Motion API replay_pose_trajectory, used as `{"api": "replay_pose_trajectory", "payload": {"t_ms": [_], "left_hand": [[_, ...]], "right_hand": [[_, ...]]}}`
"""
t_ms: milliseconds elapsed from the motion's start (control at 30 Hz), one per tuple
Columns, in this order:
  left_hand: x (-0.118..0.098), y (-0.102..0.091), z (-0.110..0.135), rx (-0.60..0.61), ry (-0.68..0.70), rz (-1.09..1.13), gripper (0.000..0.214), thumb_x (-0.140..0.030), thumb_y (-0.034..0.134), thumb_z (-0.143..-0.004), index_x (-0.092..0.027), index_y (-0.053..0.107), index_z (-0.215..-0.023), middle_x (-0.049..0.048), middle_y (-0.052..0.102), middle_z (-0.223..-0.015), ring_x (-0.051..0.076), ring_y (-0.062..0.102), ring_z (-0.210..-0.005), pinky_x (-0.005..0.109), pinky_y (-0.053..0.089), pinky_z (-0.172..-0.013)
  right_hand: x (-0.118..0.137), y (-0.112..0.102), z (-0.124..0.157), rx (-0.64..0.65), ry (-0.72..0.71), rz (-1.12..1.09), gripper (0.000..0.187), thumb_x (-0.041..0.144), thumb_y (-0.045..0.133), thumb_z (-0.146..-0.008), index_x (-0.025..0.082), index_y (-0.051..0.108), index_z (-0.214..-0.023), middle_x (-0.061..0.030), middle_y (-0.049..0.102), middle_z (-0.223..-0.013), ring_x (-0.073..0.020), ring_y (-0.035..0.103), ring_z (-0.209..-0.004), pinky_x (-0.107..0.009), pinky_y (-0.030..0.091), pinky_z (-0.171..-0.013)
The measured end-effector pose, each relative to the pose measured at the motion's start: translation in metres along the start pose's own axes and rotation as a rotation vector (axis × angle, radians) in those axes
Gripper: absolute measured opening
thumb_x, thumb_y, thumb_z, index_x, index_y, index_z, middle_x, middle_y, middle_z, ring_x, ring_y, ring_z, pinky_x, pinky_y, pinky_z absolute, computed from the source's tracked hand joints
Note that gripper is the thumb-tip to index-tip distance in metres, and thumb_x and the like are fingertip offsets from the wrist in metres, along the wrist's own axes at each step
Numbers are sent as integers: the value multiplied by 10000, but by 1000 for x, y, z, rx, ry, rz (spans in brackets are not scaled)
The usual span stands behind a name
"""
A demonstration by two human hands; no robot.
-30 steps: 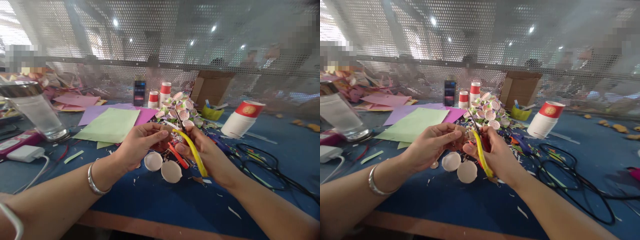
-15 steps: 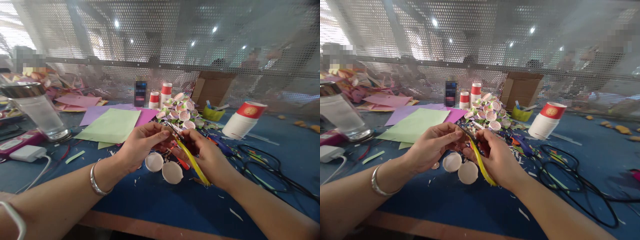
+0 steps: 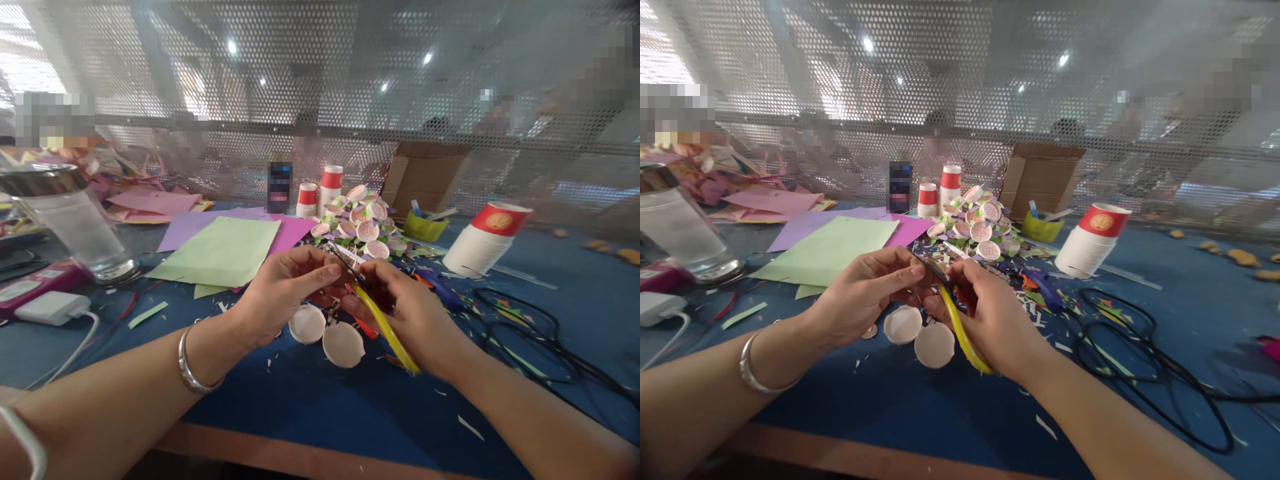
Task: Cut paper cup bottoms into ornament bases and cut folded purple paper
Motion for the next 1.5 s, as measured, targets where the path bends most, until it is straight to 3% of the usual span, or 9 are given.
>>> {"api": "replay_pose_trajectory", "payload": {"t_ms": [267,500,900,1167,1300,1500], "left_hand": [[-3,-1,0,-3,10,-96,164,-271,762,-839,-133,684,-796,10,688,-752,79,608,-635,190,478,-587],[-1,0,0,6,-16,-91,175,-280,776,-821,-127,694,-800,24,701,-757,95,624,-648,215,482,-621],[1,3,2,25,-78,-9,178,-263,794,-804,-122,690,-775,6,688,-728,74,611,-616,187,471,-597],[4,0,1,10,-77,-39,187,-281,777,-822,-124,679,-801,27,719,-774,101,659,-661,216,508,-650],[4,-2,0,-3,-84,-42,165,-250,766,-827,-124,665,-799,30,722,-787,114,676,-684,236,518,-677],[2,-4,-1,-26,-76,-29,178,-246,779,-819,-120,663,-770,23,706,-750,91,645,-650,205,477,-631]], "right_hand": [[0,-1,3,17,5,85,245,422,699,-884,228,609,-1005,-29,706,-843,-183,635,-703,-275,474,-588],[-1,2,4,38,69,13,265,431,727,-857,214,630,-974,-7,668,-790,-161,590,-675,-261,467,-589],[-1,0,8,33,30,85,281,476,688,-883,218,591,-824,17,576,-695,-147,500,-614,-261,391,-540],[-1,0,8,28,34,103,306,499,677,-885,215,606,-796,7,611,-682,-157,543,-610,-257,412,-524],[0,1,9,32,36,116,314,502,670,-888,208,623,-787,-25,678,-757,-194,622,-707,-267,453,-563],[2,0,7,26,18,155,307,499,661,-897,209,619,-804,-17,674,-726,-200,632,-709,-268,458,-572]]}}
Point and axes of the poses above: each hand's wrist, its own z-axis away from the middle knuckle, its own y-axis out of the palm, x = y × z, the point moved 7 cm from there along -z, towards the middle knuckle
